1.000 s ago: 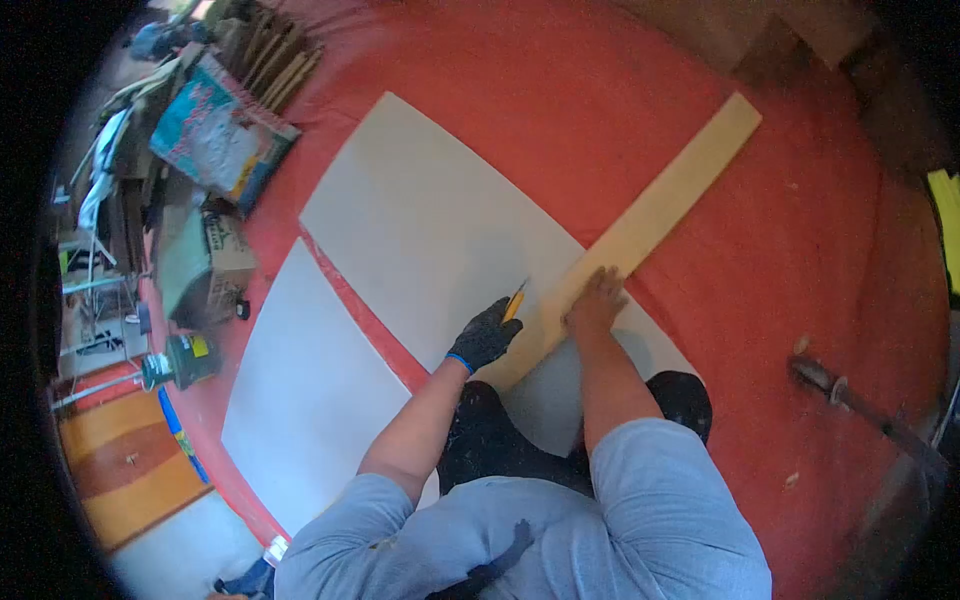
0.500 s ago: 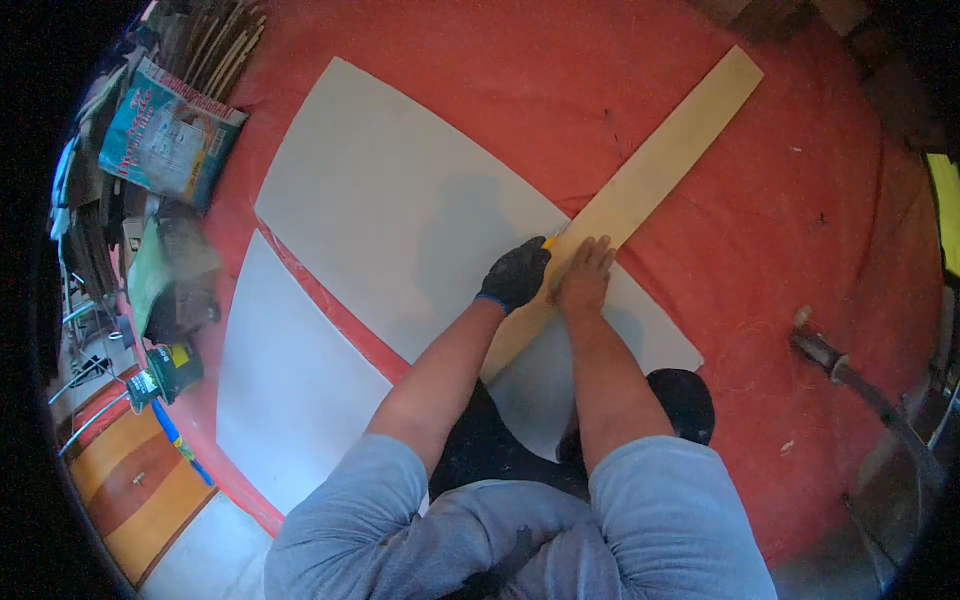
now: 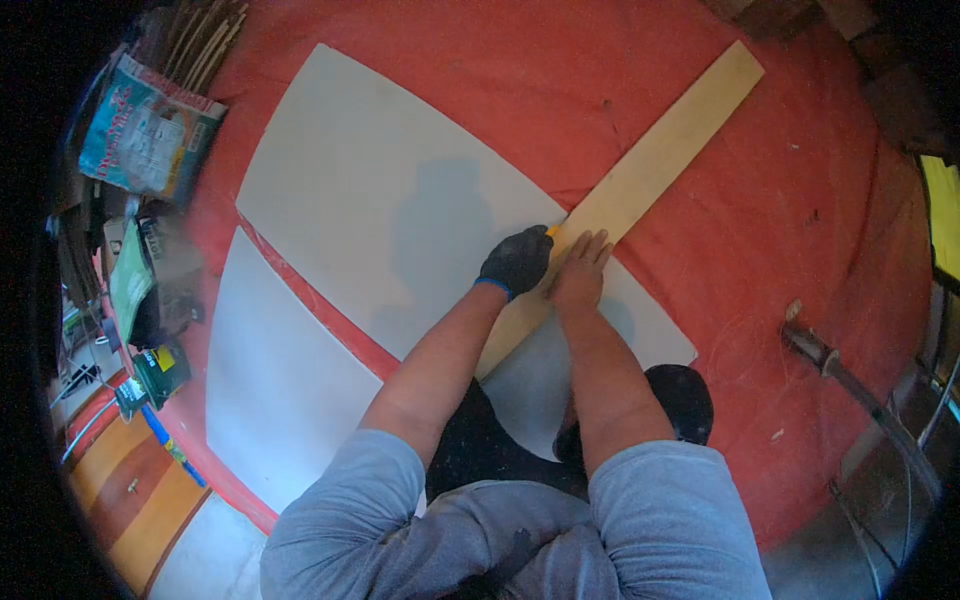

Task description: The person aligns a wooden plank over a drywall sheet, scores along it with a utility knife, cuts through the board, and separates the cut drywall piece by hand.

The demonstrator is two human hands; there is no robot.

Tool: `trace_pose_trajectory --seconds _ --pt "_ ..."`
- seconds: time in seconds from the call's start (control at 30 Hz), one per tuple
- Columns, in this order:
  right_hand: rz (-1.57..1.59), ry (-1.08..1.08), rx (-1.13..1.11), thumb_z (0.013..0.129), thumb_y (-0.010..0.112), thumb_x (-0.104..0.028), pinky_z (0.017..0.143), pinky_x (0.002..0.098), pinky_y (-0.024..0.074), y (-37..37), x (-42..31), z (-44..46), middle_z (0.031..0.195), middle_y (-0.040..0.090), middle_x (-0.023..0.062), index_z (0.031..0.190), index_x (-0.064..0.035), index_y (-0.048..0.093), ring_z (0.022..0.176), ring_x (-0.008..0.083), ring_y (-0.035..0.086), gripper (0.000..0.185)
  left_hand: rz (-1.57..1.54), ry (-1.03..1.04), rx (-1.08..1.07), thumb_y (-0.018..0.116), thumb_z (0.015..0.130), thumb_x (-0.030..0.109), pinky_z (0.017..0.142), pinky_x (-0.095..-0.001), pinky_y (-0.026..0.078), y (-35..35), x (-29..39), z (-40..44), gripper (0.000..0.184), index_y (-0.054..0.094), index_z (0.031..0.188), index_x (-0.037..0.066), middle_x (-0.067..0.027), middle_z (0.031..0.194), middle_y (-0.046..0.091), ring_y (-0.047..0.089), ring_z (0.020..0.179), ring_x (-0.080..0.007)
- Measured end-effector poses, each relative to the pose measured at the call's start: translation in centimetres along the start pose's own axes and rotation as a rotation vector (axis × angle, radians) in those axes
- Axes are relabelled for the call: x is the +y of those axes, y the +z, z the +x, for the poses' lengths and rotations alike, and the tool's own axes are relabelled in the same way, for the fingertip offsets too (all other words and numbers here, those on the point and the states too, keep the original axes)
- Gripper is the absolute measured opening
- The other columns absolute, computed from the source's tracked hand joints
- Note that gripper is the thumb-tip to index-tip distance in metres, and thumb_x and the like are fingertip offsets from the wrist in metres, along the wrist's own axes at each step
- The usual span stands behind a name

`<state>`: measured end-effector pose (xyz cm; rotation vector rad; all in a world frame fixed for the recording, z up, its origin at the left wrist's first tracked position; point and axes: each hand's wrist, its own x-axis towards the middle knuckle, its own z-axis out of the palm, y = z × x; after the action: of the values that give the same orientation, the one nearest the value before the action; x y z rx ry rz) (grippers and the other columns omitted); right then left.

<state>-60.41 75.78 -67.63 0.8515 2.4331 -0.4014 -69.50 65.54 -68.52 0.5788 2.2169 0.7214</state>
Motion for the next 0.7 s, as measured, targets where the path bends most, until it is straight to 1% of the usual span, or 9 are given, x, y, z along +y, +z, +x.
trace_pose_trajectory --seconds 0.1,0.2,0.3,0.4,0.5,0.57,0.6,0.67,0.7 --pt "-0.069 0.021 -0.035 0.059 0.097 -0.029 0.125 0.0464 0.0321 -0.8 -0.4 -0.2 0.165 0.015 0.0311 0.160 0.0057 0.016 0.154 0.0478 0.018 0.134 0.016 -0.041 -0.051 0.047 0.102 0.028 0.096 -0.0529 0.053 -0.6 0.6 0.5 0.038 0.065 0.127 0.004 -0.0246 0.122 0.069 0.068 0.108 -0.0439" --pt "0.018 0.069 -0.007 0.057 0.099 -0.026 0.120 0.0452 0.0407 -0.1 -0.2 0.1 0.166 0.014 0.0291 0.160 0.0026 0.016 0.154 0.0478 0.020 0.135 0.045 -0.029 -0.083 0.047 0.101 0.028 0.095 -0.0532 0.054 -0.1 0.1 1.0 0.037 0.067 0.121 0.004 -0.0259 0.117 0.070 0.068 0.106 -0.0443" --pt "0.047 0.102 -0.137 0.052 0.101 -0.031 0.127 0.0427 0.0264 0.2 0.2 0.9 0.170 0.004 0.0254 0.162 0.0034 0.007 0.157 0.0459 0.005 0.149 0.016 -0.065 -0.074 0.047 0.101 0.028 0.093 -0.0532 0.054 -1.0 1.1 0.1 0.037 0.067 0.119 0.003 -0.0269 0.113 0.071 0.069 0.105 -0.0445" --pt "-0.065 0.028 0.006 0.057 0.099 -0.028 0.115 0.0445 0.0464 0.3 0.2 0.1 0.168 0.012 0.0284 0.160 0.0028 0.016 0.154 0.0485 0.018 0.136 0.014 -0.077 -0.070 0.046 0.102 0.029 0.094 -0.0533 0.054 -1.6 1.4 -1.0 0.038 0.066 0.121 0.003 -0.0271 0.112 0.071 0.069 0.105 -0.0447" --pt "-0.088 0.044 -0.020 0.057 0.100 -0.027 0.118 0.0444 0.0439 0.0 -0.1 0.0 0.168 0.011 0.0285 0.161 0.0040 0.015 0.155 0.0484 0.017 0.138 0.038 -0.065 -0.084 0.046 0.103 0.031 0.096 -0.0532 0.053 -1.6 0.0 -2.4 0.040 0.065 0.124 0.003 -0.0270 0.115 0.070 0.068 0.107 -0.0448" --pt "-0.128 0.031 0.031 0.056 0.100 -0.028 0.118 0.0440 0.0431 2.1 0.7 0.9 0.168 0.010 0.0287 0.161 0.0046 0.013 0.155 0.0478 0.017 0.140 0.034 -0.082 -0.058 0.045 0.103 0.032 0.097 -0.0533 0.052 -1.9 -1.0 -4.6 0.042 0.065 0.126 0.003 -0.0268 0.117 0.070 0.067 0.109 -0.0447" --pt "-0.147 0.025 0.059 0.056 0.100 -0.029 0.118 0.0438 0.0427 2.9 0.9 1.2 0.169 0.009 0.0288 0.161 0.0048 0.013 0.155 0.0475 0.017 0.140 0.037 -0.094 -0.092 0.045 0.103 0.032 0.097 -0.0534 0.052 -2.3 -1.6 -5.6 0.042 0.064 0.127 0.003 -0.0267 0.118 0.070 0.067 0.109 -0.0446" --pt "-0.094 0.077 -0.086 0.056 0.101 -0.032 0.125 0.0427 0.0288 0.4 -0.1 0.5 0.170 0.005 0.0273 0.162 0.0046 0.007 0.157 0.0460 0.009 0.145 0.037 -0.120 -0.156 0.045 0.104 0.033 0.097 -0.0536 0.052 -2.8 -3.1 -8.0 0.043 0.063 0.130 0.004 -0.0265 0.119 0.069 0.067 0.110 -0.0444" --pt "-0.070 0.099 -0.157 0.056 0.101 -0.033 0.129 0.0422 0.0219 -0.9 -0.6 0.4 0.170 0.003 0.0266 0.162 0.0045 0.005 0.157 0.0452 0.005 0.148 0.036 -0.151 -0.150 0.045 0.103 0.032 0.096 -0.0544 0.052 -2.8 -4.0 -9.5 0.042 0.063 0.130 0.005 -0.0266 0.117 0.070 0.068 0.108 -0.0448"
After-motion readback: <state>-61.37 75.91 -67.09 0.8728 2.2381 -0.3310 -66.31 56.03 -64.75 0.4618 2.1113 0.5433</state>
